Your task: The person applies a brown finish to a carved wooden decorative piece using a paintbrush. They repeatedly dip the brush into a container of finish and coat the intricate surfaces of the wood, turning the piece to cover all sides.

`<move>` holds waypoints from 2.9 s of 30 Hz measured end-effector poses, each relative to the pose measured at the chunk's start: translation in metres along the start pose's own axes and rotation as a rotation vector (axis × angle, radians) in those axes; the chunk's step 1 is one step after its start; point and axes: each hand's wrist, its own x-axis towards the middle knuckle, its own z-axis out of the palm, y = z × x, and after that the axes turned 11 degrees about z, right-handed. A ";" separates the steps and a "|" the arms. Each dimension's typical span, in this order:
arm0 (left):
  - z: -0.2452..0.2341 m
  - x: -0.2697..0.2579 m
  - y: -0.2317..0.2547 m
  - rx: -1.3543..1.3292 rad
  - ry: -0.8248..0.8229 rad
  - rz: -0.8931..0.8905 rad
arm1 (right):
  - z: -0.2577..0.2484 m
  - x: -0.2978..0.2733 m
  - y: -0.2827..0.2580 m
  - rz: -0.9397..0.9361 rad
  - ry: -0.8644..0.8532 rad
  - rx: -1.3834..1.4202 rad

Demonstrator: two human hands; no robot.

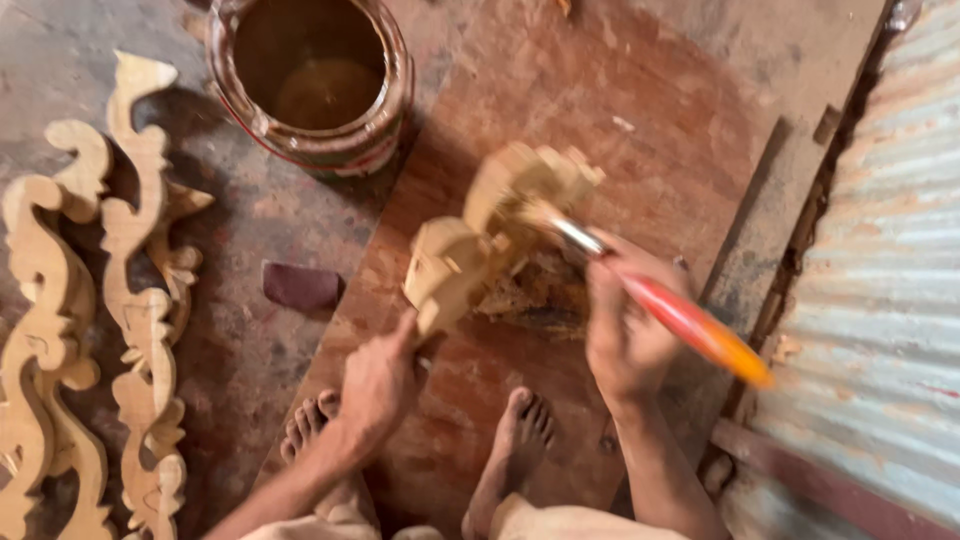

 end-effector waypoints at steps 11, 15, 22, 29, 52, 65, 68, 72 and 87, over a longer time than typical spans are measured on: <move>-0.005 0.005 -0.004 -0.071 0.097 0.092 | -0.017 -0.006 -0.027 0.022 0.060 0.122; -0.006 0.001 0.001 -0.035 0.064 0.061 | 0.000 0.002 -0.013 -0.205 -0.068 -0.181; -0.016 0.005 0.004 0.046 0.070 0.135 | -0.033 -0.016 0.015 -0.195 0.063 0.011; -0.044 0.020 -0.011 0.430 0.204 0.310 | -0.083 -0.019 -0.005 -0.247 0.392 -0.003; -0.029 0.032 -0.023 -0.112 0.134 0.108 | -0.025 -0.001 -0.005 -0.097 -0.202 -0.419; 0.009 -0.005 0.003 -0.185 0.338 0.151 | -0.063 -0.015 0.041 0.051 -0.027 -0.052; 0.022 -0.010 -0.011 -0.268 0.407 0.257 | -0.063 -0.021 0.031 0.252 0.129 -0.054; 0.039 -0.016 -0.026 -0.353 0.399 0.291 | -0.031 -0.015 0.032 0.276 0.004 -0.129; 0.051 -0.027 -0.024 -0.230 0.488 0.546 | -0.029 -0.018 0.047 0.080 -0.083 -0.363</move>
